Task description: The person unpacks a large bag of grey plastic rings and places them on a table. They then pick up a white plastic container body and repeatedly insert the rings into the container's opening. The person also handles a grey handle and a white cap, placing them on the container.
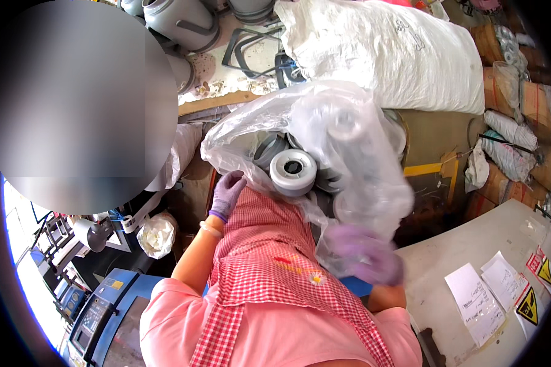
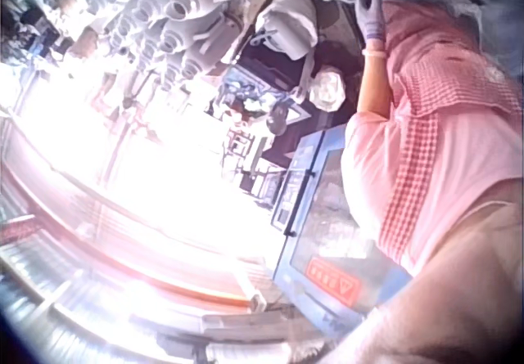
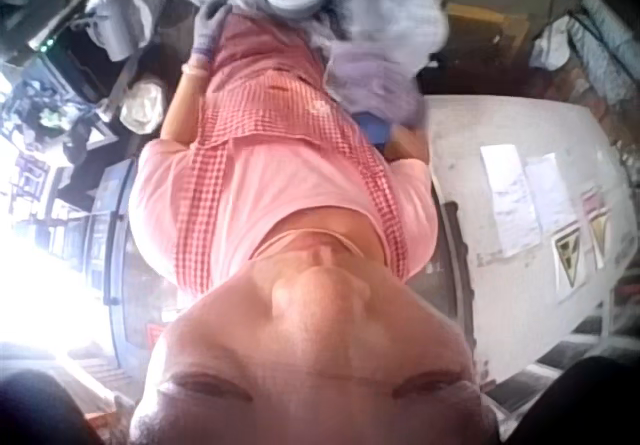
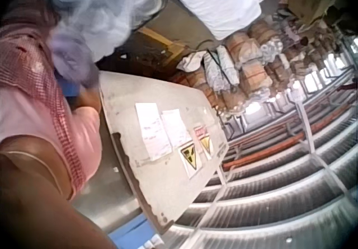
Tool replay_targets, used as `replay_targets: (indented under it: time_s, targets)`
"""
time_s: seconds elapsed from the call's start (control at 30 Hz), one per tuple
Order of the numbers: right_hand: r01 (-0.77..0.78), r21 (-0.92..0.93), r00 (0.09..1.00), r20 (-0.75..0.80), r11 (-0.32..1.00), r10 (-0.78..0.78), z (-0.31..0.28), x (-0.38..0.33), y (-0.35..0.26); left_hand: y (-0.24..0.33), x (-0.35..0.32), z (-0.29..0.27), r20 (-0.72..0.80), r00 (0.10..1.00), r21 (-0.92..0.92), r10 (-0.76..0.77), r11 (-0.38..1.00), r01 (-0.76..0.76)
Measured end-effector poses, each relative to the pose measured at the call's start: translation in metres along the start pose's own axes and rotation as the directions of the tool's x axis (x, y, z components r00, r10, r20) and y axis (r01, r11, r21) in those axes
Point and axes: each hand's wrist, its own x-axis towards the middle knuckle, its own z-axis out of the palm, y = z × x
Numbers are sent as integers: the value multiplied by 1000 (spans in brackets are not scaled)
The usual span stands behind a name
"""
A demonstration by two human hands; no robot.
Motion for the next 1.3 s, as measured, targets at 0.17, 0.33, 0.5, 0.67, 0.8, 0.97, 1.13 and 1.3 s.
replay_targets:
  time_s: [0.17, 0.33, 0.5, 0.67, 0.8, 0.97, 1.13, 1.3]
  targets:
    - [-658, -493, 750, -500, 570, 433, -51, -13, 141, -62, 97, -7, -106, 982, -229, -158, 965, 130]
    - [-866, -467, 499, -811, 177, 304, -245, -127, 234, -172, 254, 11, -121, 992, -69, -39, 997, 31]
    - [-944, -324, 195, -690, -57, 697, -334, -53, 357, -179, 353, 73, -48, 995, 465, 88, 884, -55]
    - [-658, -709, 336, -577, -253, 744, -390, -70, 498, -162, 406, 111, -35, 990, 624, -140, 771, 131]
    - [-873, -464, 226, -663, -154, 713, -394, -60, 504, -181, 382, 116, 86, 981, 336, -174, 932, 136]
    - [-956, -292, 204, -716, -20, 668, -412, -71, 474, -116, 299, 114, -10, 982, 398, 187, 902, -168]
    - [-987, -131, 163, -753, 97, 638, -433, -93, 466, -118, 345, 147, 175, 975, 153, 133, 975, -161]
    - [-973, 86, 86, -729, 215, 679, -439, -120, 476, -221, 421, 144, 223, 955, 871, -196, 481, -104]
